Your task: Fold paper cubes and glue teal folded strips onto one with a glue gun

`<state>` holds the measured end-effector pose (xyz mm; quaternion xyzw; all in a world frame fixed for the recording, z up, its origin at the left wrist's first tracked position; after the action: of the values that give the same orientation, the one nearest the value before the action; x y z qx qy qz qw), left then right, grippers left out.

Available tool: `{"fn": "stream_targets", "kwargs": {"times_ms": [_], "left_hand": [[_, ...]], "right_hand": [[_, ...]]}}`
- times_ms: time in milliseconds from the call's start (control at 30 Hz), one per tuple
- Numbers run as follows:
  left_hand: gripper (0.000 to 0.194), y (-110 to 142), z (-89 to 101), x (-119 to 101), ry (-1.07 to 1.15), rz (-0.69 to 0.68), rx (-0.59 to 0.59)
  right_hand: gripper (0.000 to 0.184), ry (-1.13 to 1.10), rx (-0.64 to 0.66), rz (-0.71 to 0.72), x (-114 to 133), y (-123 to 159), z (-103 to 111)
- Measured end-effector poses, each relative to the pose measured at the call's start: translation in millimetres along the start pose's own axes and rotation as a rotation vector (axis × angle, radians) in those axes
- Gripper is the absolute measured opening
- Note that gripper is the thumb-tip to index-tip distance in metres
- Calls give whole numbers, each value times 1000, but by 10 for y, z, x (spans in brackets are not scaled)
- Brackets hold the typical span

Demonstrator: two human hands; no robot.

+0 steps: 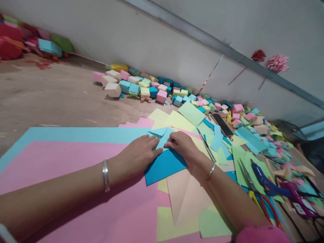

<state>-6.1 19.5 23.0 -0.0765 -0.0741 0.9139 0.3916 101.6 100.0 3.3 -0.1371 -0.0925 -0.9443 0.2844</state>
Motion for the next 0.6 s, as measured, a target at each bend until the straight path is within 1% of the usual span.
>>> {"fn": "stream_targets", "kwargs": {"times_ms": [67, 133, 267, 400, 500, 600], "left_hand": [[28, -6, 3, -12, -33, -5, 31], [29, -11, 11, -19, -43, 1, 59], [33, -14, 9, -25, -60, 18, 101], [34, -12, -40, -28, -77, -28, 113], [33, -18, -38, 3, -88, -68, 107], [28, -13, -14, 46, -87, -105, 147]], "right_hand": [[31, -10, -2, 43, 30, 11, 10], [32, -18, 3, 56, 24, 21, 28], [35, -35, 14, 1, -140, 44, 96], [34, -38, 28, -92, -367, 77, 159], [33, -38, 34, -103, -419, 85, 169], [34, -44, 41, -110, -419, 81, 156]]}}
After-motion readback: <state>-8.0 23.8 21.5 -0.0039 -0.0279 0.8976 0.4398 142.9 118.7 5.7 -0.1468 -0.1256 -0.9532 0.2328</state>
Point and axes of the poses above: each hand's wrist, its own y-axis away from the middle knuckle, its own z-axis out of the back of the hand, x = y × z, the point moved 7 cm from there along -y, towards the middle knuckle, and after that the axes turned 4 degrees about -z, right-handed, at the moved point
